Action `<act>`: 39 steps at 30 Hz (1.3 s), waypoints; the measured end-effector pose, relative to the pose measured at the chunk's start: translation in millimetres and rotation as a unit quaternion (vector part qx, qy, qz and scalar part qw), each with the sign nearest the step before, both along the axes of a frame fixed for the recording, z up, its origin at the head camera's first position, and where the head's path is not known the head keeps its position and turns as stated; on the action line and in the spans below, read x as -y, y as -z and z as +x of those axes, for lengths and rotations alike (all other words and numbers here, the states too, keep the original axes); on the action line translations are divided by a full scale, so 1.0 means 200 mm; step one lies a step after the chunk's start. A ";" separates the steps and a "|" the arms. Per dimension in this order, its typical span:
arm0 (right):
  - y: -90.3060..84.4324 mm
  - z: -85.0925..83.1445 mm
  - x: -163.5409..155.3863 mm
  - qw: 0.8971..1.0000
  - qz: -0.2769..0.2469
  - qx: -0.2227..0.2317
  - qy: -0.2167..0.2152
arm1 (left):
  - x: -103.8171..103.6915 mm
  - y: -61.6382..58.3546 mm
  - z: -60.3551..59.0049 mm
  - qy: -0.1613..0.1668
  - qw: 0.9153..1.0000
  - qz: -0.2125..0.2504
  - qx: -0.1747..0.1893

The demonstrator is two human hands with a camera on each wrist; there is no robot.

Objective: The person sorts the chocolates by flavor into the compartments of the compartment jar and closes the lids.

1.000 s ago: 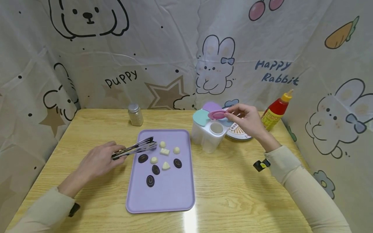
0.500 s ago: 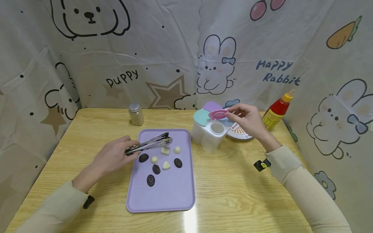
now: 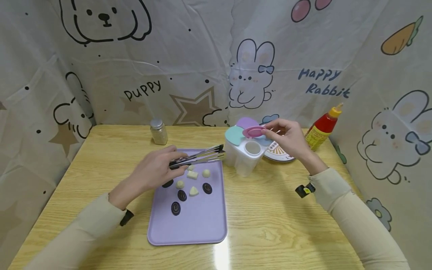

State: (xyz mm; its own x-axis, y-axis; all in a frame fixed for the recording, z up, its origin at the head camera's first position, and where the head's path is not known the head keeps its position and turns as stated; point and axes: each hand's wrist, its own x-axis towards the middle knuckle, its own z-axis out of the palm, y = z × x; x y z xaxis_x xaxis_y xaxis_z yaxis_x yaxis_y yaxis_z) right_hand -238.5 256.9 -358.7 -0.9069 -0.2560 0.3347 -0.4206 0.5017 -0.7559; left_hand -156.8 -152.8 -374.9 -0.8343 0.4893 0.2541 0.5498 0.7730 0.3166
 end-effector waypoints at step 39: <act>0.00 -0.01 0.00 1.000 0.000 -0.003 -0.007 | -0.39 -0.17 -0.21 0.065 0.998 -0.008 0.023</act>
